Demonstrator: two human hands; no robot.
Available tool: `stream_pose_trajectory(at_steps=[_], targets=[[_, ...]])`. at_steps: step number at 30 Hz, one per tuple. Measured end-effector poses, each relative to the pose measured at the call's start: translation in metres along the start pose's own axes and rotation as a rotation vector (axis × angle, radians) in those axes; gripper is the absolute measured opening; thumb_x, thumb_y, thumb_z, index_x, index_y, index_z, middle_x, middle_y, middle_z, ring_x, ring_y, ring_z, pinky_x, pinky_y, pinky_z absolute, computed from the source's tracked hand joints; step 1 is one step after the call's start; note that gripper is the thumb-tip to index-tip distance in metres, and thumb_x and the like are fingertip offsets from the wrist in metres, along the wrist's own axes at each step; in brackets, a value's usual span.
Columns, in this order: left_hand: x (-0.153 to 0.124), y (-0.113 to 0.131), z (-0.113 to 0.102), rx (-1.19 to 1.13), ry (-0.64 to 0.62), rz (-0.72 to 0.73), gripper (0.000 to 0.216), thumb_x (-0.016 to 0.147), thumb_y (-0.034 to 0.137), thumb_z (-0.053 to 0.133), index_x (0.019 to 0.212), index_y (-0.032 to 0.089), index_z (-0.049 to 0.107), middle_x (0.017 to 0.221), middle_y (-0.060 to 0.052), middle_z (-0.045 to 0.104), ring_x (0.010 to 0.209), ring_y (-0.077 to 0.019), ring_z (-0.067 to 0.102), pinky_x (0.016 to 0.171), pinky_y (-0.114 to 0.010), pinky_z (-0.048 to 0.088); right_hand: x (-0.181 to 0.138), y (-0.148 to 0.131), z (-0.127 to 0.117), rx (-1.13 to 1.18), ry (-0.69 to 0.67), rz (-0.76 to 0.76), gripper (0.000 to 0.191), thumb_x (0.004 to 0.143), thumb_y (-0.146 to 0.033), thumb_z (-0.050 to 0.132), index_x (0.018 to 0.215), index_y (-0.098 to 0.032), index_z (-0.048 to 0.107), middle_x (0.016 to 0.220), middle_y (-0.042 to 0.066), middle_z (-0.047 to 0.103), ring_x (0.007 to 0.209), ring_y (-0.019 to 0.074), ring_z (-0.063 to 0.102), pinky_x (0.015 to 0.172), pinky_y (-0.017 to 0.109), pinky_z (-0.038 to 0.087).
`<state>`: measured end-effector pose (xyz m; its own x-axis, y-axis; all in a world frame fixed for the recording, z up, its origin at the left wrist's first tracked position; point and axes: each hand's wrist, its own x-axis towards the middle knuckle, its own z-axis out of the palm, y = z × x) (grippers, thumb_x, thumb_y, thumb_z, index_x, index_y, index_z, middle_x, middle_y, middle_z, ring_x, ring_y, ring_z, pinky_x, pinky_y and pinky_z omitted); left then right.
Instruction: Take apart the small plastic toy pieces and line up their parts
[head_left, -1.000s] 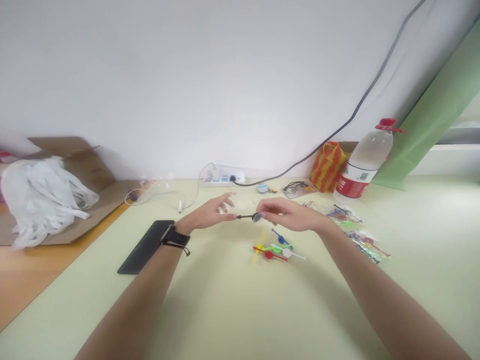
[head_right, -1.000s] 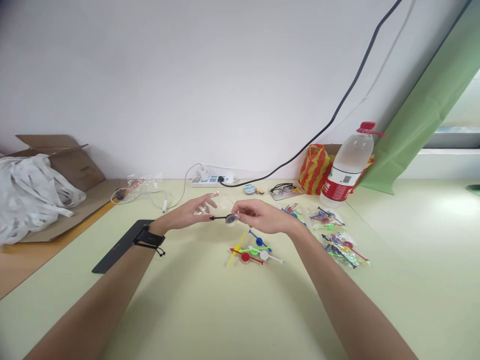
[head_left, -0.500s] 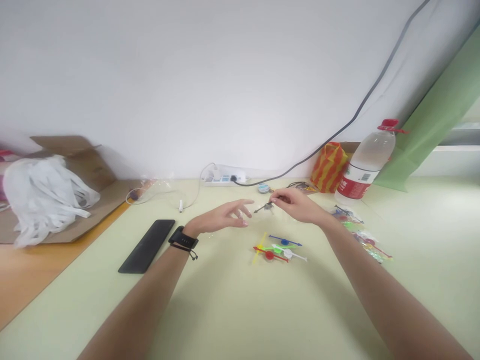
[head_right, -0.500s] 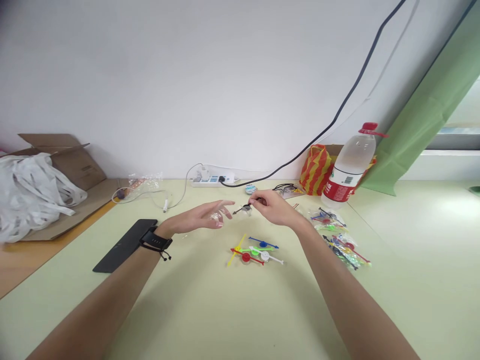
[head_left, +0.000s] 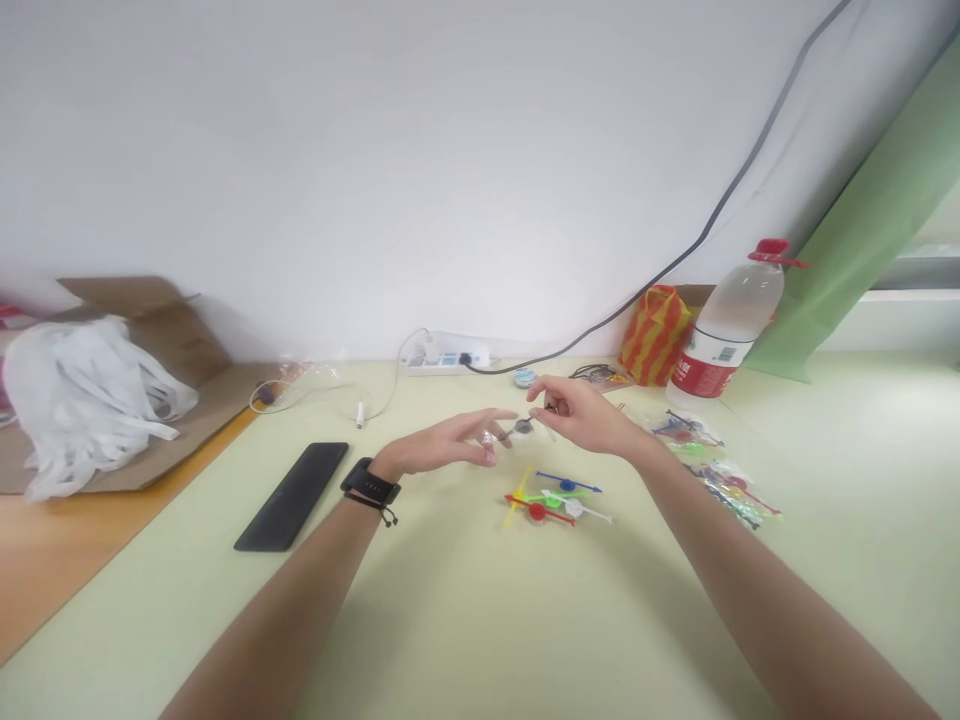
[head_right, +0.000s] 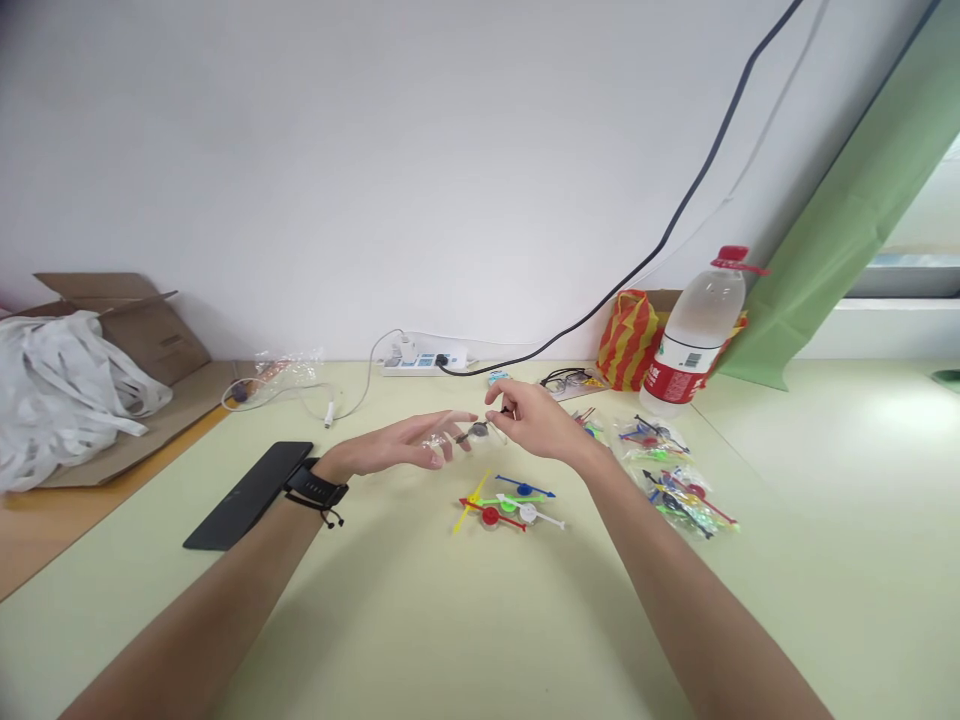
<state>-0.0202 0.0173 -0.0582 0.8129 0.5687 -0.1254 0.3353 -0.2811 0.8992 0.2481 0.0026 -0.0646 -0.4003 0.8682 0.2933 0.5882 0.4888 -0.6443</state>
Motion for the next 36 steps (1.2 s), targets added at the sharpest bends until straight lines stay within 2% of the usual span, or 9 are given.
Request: stream_pose_trajectory(at_steps=[6,11,18,24,28,32,36], targets=[[0.001,-0.002,0.0,-0.02,-0.016,0.007,0.069,0.092,0.034,0.066,0.156,0.033,0.042,0.135,-0.01,0.063,0.108,-0.0221,0.063,0.1,-0.041,0.05,0.0,0.003,0.004,-0.07,0.002,0.035,0.011,0.094,-0.031,0.058,0.101,-0.022,0.058,0.06,-0.008,0.046,0.058,0.0136,0.043,0.058,0.026,0.032],[0.001,-0.003,0.001,-0.003,0.004,0.0,0.072,0.09,0.035,0.07,0.156,0.031,0.042,0.132,-0.01,0.063,0.105,-0.0219,0.063,0.1,-0.042,0.049,-0.002,-0.001,0.001,-0.038,-0.009,0.006,0.021,0.099,-0.023,0.043,0.112,-0.022,0.059,0.068,-0.005,0.051,0.065,0.0152,0.048,0.064,0.027,0.036],[0.002,-0.003,0.001,-0.003,0.02,0.002,0.069,0.09,0.035,0.069,0.155,0.032,0.044,0.132,-0.01,0.062,0.108,-0.0231,0.063,0.101,-0.042,0.049,-0.003,-0.009,-0.002,0.024,-0.012,-0.006,0.019,0.098,-0.024,0.046,0.112,-0.023,0.058,0.059,-0.009,0.041,0.057,0.0143,0.041,0.058,0.026,0.033],[0.001,-0.001,0.002,-0.013,0.034,-0.008,0.071,0.089,0.035,0.071,0.155,0.032,0.045,0.133,-0.009,0.062,0.112,-0.0254,0.063,0.103,-0.044,0.047,-0.004,-0.012,-0.001,-0.067,-0.046,0.012,0.023,0.099,-0.025,0.047,0.119,-0.024,0.058,0.068,-0.005,0.058,0.064,0.0156,0.05,0.061,0.026,0.036],[0.002,-0.002,0.001,-0.007,0.047,-0.002,0.07,0.089,0.035,0.071,0.155,0.032,0.045,0.131,-0.009,0.063,0.111,-0.0241,0.062,0.102,-0.043,0.048,-0.006,-0.016,-0.005,-0.191,0.009,0.012,0.019,0.097,-0.024,0.053,0.113,-0.025,0.063,0.077,-0.002,0.068,0.071,0.016,0.056,0.066,0.027,0.036],[0.003,-0.002,0.002,-0.027,0.021,0.019,0.069,0.09,0.032,0.069,0.155,0.032,0.044,0.132,-0.01,0.064,0.105,-0.0221,0.064,0.101,-0.043,0.049,-0.005,-0.017,-0.005,-0.192,0.013,-0.011,0.014,0.097,-0.024,0.053,0.106,-0.024,0.064,0.062,-0.006,0.057,0.061,0.0143,0.05,0.061,0.027,0.033],[0.002,0.0,0.004,-0.024,0.024,0.021,0.07,0.089,0.032,0.07,0.155,0.031,0.045,0.132,-0.009,0.064,0.111,-0.0243,0.063,0.103,-0.043,0.047,-0.004,-0.016,-0.001,-0.094,-0.035,-0.039,0.014,0.098,-0.026,0.05,0.102,-0.023,0.063,0.058,-0.008,0.047,0.056,0.0134,0.042,0.058,0.026,0.031]])
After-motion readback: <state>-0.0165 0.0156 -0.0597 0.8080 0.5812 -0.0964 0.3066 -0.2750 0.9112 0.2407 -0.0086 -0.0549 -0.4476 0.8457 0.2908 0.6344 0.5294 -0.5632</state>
